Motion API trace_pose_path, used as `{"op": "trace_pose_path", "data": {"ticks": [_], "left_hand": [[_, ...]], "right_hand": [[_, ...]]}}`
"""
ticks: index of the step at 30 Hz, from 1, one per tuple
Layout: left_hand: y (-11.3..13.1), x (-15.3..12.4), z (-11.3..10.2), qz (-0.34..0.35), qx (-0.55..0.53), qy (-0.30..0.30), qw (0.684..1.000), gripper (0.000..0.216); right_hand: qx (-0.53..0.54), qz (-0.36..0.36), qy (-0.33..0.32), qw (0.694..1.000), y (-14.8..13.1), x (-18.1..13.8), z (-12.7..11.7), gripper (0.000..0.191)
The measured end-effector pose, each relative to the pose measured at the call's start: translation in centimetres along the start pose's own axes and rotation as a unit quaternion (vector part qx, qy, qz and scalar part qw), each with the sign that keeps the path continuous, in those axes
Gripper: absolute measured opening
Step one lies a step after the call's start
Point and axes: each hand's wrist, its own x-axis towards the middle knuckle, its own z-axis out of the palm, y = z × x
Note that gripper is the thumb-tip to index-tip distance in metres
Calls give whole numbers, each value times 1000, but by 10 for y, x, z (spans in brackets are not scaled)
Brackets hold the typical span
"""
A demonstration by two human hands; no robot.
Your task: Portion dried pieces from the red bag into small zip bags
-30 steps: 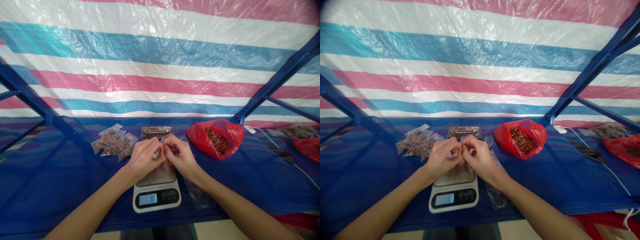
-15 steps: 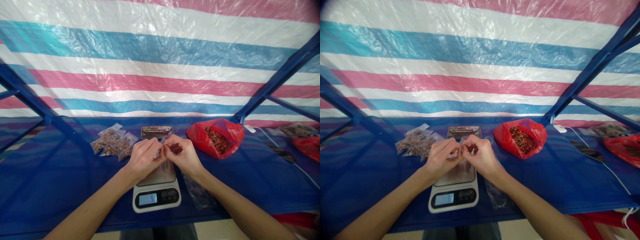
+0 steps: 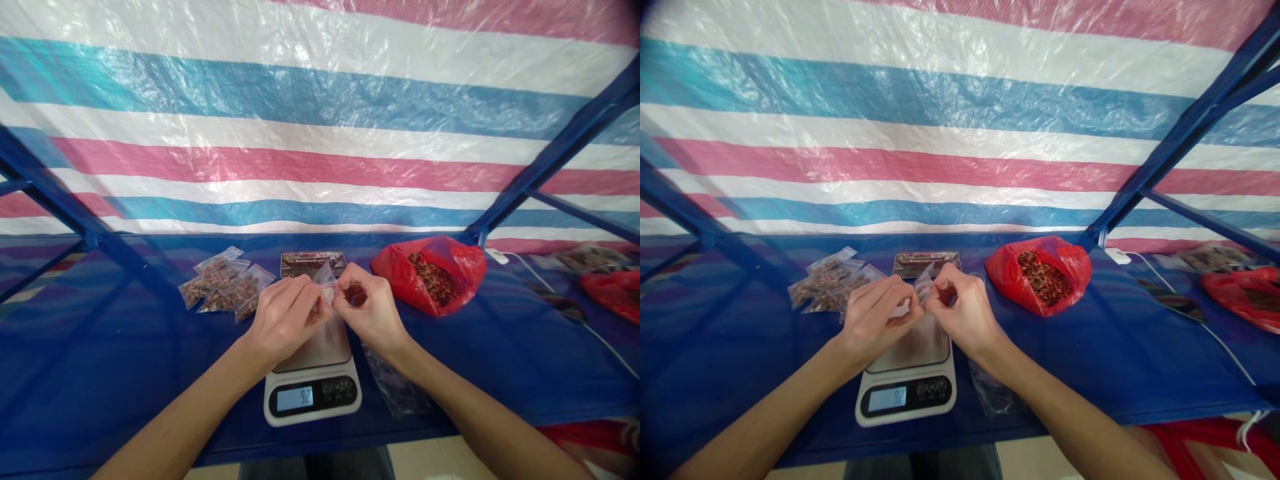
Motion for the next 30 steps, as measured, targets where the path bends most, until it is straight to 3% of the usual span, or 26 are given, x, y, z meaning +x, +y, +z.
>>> {"op": "trace_pose_path", "data": {"ticks": [6,14,19,22,25,27,30], "left_hand": [[-1,0,-1,20,-23,-25,999,18],[-7,5,-6,-14,61,11,998,22],[-7,4,-5,-11,12,-3,1000,21],[-7,3,-4,-91,-72,17,993,19],[-11,7,-6,-209,-190,39,959,15],[-15,10,-7,-263,-261,59,927,15],[-20,14,-8,-296,-303,87,902,19]], "right_hand": [[41,11,-52,998,-2,4,-1,12],[38,-10,-24,999,-4,-2,1,28],[0,-14,-19,1000,-2,-5,5,23],[34,-12,30,999,2,1,3,18],[135,18,63,989,6,9,0,31],[245,76,13,966,8,13,-2,42],[376,161,-97,907,10,15,-3,50]]}}
